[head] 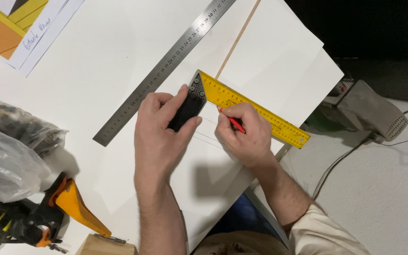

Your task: The person measures and marks a white board using a yellow L-square ruler and a red pen. They draw multiple straight lines and perpendicular lines on the board's surface. The person also uses a long metal ruler to draw additional lines.

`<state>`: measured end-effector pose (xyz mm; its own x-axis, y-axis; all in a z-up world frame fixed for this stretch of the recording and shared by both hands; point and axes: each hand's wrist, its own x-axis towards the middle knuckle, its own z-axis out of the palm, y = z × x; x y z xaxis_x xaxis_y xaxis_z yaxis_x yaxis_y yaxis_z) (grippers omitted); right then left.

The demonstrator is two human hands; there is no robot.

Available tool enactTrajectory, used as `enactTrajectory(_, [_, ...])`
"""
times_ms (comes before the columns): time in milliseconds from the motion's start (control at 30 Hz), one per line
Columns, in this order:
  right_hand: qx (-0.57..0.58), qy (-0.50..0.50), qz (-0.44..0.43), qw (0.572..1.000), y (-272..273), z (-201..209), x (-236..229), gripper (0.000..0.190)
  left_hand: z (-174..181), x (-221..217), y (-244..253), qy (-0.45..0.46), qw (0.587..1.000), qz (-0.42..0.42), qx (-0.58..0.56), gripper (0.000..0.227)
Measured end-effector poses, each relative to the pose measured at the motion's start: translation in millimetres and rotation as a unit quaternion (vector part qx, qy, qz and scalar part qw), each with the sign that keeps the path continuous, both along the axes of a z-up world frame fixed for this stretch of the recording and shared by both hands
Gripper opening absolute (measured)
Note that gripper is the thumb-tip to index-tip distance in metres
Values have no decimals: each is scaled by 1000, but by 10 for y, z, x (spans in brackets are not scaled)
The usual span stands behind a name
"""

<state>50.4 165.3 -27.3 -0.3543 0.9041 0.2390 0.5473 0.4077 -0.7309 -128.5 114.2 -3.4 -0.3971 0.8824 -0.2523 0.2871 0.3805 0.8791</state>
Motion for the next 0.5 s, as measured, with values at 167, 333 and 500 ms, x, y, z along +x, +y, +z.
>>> enactTrajectory(167, [1,3,-1,1000,-5,-27,20,9,-21,-3,-2,11,1000,-2,4,58])
enactTrajectory(333, [-1,1,-4,1000,-7,-11,21,10,-35,0,-10,11,1000,-6,11,58])
enactTrajectory(500, [-22,0,-6,1000,4,-20,22,10,-55,-1,-18,16,999,-5,27,58])
